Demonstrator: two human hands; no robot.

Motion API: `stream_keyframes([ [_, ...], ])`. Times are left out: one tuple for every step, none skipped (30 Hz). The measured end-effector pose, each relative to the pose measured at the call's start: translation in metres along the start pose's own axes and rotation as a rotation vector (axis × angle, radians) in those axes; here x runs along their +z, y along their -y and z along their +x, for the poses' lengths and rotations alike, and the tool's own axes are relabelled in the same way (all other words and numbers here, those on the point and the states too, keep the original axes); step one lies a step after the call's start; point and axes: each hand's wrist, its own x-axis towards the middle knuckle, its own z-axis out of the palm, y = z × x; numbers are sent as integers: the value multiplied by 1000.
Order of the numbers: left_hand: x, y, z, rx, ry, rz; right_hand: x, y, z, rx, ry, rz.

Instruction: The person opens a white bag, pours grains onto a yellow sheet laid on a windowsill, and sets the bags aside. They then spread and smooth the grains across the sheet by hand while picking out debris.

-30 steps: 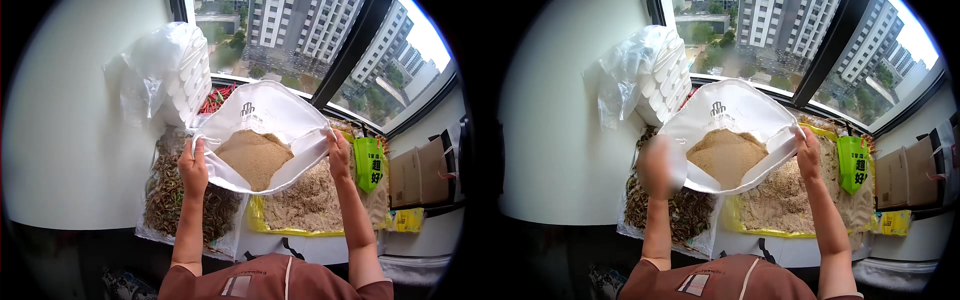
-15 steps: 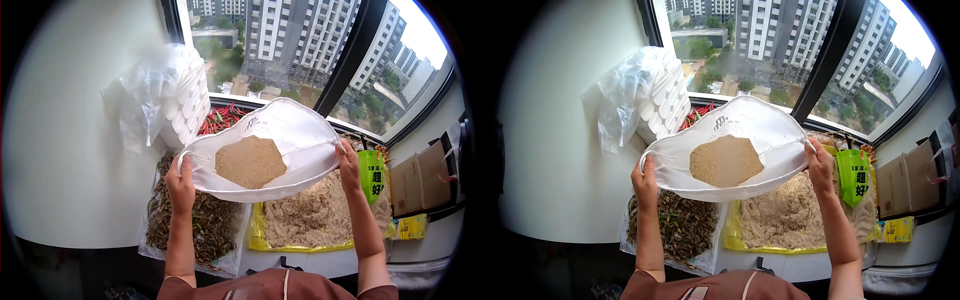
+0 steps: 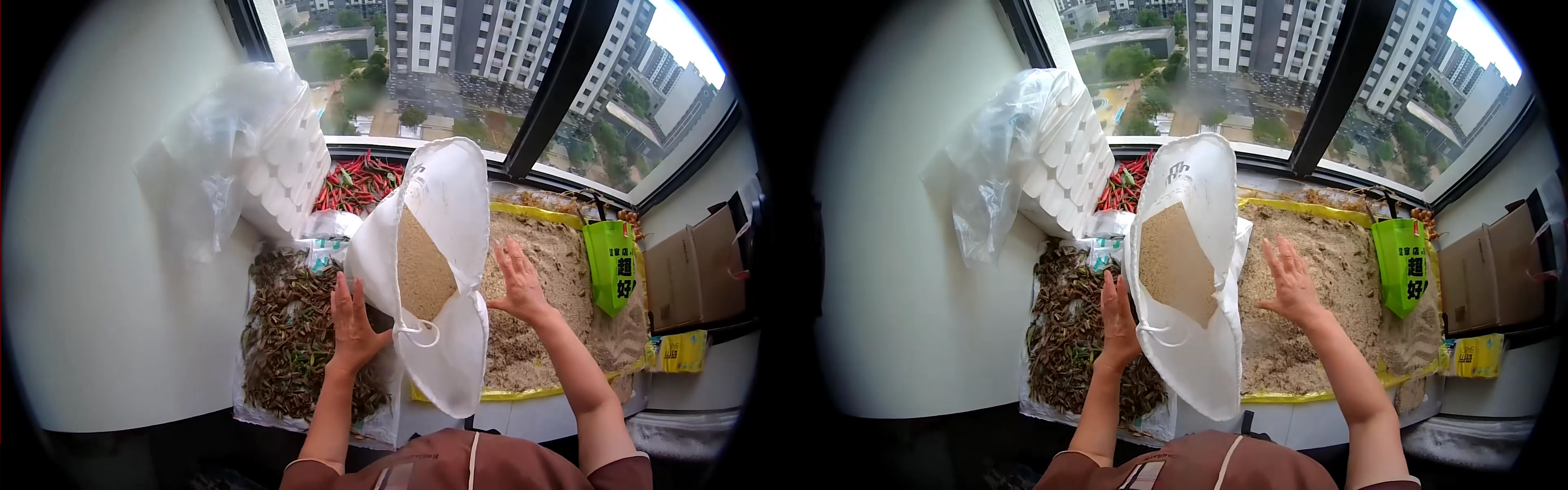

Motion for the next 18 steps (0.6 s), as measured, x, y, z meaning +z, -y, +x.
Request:
stream_keyframes([
  [8, 0, 10, 66, -36, 20, 19, 2, 14, -66, -64, -54],
  [17, 3, 17, 71, -48, 5, 41, 2, 32, -133, -130, -108],
  [26, 8, 23, 74, -58, -10, 55, 6, 45, -202, -193, -159],
  [32, 11, 31, 78, -70, -24, 61, 10, 57, -164, -112, 141],
  [35, 9, 41, 69, -74, -85, 62, 16, 68, -126, -29, 440],
  [33, 7, 47, 77, -74, -136, 62, 23, 72, -151, -25, 480],
  [35, 10, 54, 128, -84, -81, 58, 31, 75, -177, -19, 520],
  [38, 15, 59, 179, -94, -26, 54, 40, 78, -202, -13, 560],
  [44, 26, 59, 148, -93, -153, 67, 36, 84, -232, -40, 636],
  [53, 41, 57, 116, -96, -277, 79, 31, 89, -267, -68, 711],
  [44, 36, 67, 84, -99, -401, 86, 26, 88, -348, -185, 507],
  [34, 22, 65, -9, -105, -469, 91, 19, 84, -268, -149, 759],
  [28, 17, 67, -307, -81, -1095, 89, 15, 83, -190, -105, 1007],
  [65, 69, 63, -425, 67, -1476, 84, 16, 86, -108, -50, 1252],
  [101, 120, 59, -619, 188, -1822, 61, 25, 90, 155, -65, 1220],
  [81, 90, 70, -371, 35, -1498, 39, 33, 96, 414, -83, 1174],
  [58, 58, 83, -210, -158, -1133, 57, 13, 112, 287, -122, 1496],
  [51, 46, 102, -373, -286, -1248, 68, -1, 128, 276, -155, 1722],
])
